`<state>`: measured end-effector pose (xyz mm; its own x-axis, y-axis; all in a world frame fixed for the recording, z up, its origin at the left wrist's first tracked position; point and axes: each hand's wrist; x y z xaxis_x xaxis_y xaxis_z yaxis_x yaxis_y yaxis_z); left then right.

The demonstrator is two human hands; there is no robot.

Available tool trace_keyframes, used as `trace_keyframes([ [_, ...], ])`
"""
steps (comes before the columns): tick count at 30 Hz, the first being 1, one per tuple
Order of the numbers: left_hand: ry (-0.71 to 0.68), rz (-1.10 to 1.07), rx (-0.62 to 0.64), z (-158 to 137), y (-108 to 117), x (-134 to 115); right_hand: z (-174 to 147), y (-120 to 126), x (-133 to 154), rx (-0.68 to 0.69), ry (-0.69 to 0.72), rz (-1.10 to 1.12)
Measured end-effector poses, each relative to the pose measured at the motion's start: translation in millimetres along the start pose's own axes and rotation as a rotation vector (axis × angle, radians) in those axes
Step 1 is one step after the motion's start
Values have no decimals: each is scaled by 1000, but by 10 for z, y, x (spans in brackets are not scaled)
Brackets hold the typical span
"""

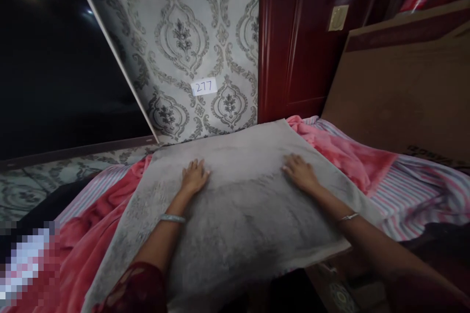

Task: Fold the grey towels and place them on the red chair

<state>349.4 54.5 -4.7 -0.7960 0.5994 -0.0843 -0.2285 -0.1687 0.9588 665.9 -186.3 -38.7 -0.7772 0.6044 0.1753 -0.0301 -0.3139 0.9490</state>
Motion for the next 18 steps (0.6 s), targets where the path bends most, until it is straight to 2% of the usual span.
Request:
trace_keyframes([
  [2, -27, 36, 33, 0, -75, -175, 4, -48, 445, 43, 183, 64],
  [5, -46, 87, 40, -62, -206, -247, -8, -175, 1007, 114, 470, 173],
  [7, -55, 97, 32, -86, -260, -227, 35, -260, 1237, 162, 626, 213],
  [9, -60, 99, 34, -81, -277, -203, 171, -323, 1312, 185, 699, 220],
  [12, -59, 105, 39, -47, -276, -189, 543, -360, 1110, 180, 609, 150],
  [15, -58, 105, 43, -18, -296, -178, 943, -349, 611, 122, 388, 18],
  [18, -68, 90, 38, 1, -354, -143, 1177, -353, 62, 36, 109, -74],
])
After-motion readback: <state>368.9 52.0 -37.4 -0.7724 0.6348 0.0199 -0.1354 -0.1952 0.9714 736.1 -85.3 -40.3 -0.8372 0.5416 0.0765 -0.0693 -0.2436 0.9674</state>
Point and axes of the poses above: each hand's wrist, its own z-axis towards the middle knuckle, its own y-axis out of the back of the hand, x = y × z, and after that the axes turned 8 degrees about -x, right-handed
